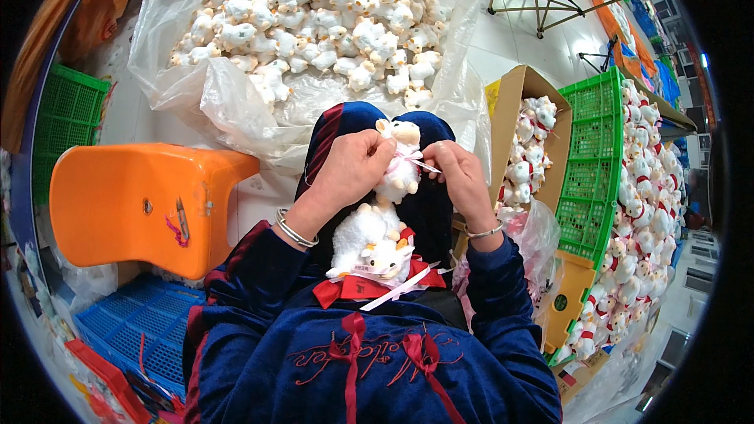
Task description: The person sits on the floor and ties red ribbons around the necks of small white plush toys. They pick up each toy, wrap the ribbon, and place the finished items into a nearby green crate.
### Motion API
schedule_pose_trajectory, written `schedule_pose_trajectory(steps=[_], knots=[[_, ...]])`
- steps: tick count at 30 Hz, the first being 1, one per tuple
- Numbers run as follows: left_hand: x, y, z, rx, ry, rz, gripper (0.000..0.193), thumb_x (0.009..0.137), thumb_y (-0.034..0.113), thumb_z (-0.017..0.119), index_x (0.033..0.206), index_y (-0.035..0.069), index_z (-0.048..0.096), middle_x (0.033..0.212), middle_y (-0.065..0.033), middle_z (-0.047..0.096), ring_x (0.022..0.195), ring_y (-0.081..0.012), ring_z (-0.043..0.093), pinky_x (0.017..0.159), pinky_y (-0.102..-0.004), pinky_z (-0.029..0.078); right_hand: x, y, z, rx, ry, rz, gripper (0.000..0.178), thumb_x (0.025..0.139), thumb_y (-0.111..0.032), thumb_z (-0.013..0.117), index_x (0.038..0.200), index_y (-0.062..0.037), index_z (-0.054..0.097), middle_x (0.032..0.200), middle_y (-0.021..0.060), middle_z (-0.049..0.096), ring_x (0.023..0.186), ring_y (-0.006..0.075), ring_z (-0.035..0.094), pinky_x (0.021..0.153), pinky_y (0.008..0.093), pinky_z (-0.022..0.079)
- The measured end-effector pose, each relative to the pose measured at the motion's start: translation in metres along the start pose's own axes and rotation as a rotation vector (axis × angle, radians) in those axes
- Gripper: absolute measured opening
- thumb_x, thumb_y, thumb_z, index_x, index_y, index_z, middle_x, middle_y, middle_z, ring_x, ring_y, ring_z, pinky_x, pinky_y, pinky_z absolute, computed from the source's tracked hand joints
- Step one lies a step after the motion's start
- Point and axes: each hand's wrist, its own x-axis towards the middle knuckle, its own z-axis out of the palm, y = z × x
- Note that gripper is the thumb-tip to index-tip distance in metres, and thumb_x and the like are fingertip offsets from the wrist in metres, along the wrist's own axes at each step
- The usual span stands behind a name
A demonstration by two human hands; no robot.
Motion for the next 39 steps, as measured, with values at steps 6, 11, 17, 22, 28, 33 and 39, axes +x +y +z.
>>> schedule_pose_trajectory(steps=[6,11,17,22,28,33,39], knots=[[0.004,0.017,-0.006,0.079,-0.088,-0.051,0.020,0.096,0.019,0.064,0.092,-0.001,0.065,0.070,-0.0020,0.065,0.060,-0.0065,0.063,0.054,-0.0228,0.050,0.005,0.007,0.010,-0.074,-0.027,-0.035,0.020,0.099,-0.018,0.066,0.097,0.0016,0.068,0.076,-0.0009,0.064,0.069,0.0053,0.053,0.061,0.0235,0.044],[0.007,0.016,-0.008,0.057,-0.138,-0.017,0.018,0.093,0.013,0.067,0.096,-0.005,0.065,0.070,-0.0094,0.069,0.061,-0.0130,0.066,0.057,-0.0290,0.051,0.004,0.003,0.013,-0.108,0.004,-0.042,0.019,0.098,-0.016,0.067,0.096,0.0023,0.067,0.077,0.0012,0.065,0.070,0.0057,0.055,0.063,0.0244,0.046],[0.004,0.007,-0.004,0.223,-0.056,0.439,0.005,0.093,0.003,0.063,0.097,0.000,0.062,0.080,-0.0030,0.065,0.066,-0.0062,0.061,0.058,-0.0219,0.050,0.006,-0.002,0.010,-0.114,0.033,-0.064,0.018,0.096,-0.014,0.068,0.097,0.0036,0.067,0.079,0.0041,0.066,0.073,0.0076,0.058,0.065,0.0263,0.048],[-0.002,0.011,0.000,-0.010,0.026,0.178,0.011,0.094,0.009,0.064,0.094,-0.002,0.062,0.076,-0.0054,0.064,0.059,-0.0077,0.062,0.053,-0.0240,0.048,0.006,-0.011,0.008,-0.220,0.075,-0.061,0.017,0.094,-0.013,0.070,0.095,0.0037,0.070,0.079,0.0065,0.069,0.073,0.0114,0.063,0.067,0.0277,0.051],[0.007,0.020,0.000,0.175,0.007,-0.010,0.024,0.096,0.019,0.067,0.087,-0.003,0.065,0.066,-0.0070,0.066,0.055,-0.0105,0.064,0.052,-0.0275,0.050,0.003,-0.036,0.009,-0.445,0.076,-0.128,0.014,0.091,-0.012,0.071,0.096,0.0018,0.072,0.085,0.0155,0.073,0.076,0.0239,0.071,0.071,0.0331,0.054],[0.009,0.020,0.005,0.335,0.004,0.112,0.026,0.095,0.019,0.068,0.085,-0.004,0.067,0.067,-0.0098,0.069,0.056,-0.0139,0.067,0.055,-0.0291,0.052,0.005,-0.040,0.004,-0.510,0.108,-0.179,0.015,0.093,-0.012,0.068,0.100,0.0008,0.071,0.089,0.0191,0.072,0.079,0.0293,0.071,0.072,0.0363,0.055],[0.006,0.022,0.007,0.338,0.026,0.118,0.024,0.094,0.018,0.068,0.087,-0.005,0.068,0.068,-0.0124,0.069,0.057,-0.0160,0.068,0.056,-0.0301,0.053,-0.002,-0.036,0.001,-0.295,0.240,-0.129,0.016,0.095,-0.008,0.067,0.106,0.0024,0.066,0.084,0.0123,0.071,0.067,0.0167,0.067,0.062,0.0314,0.052]])
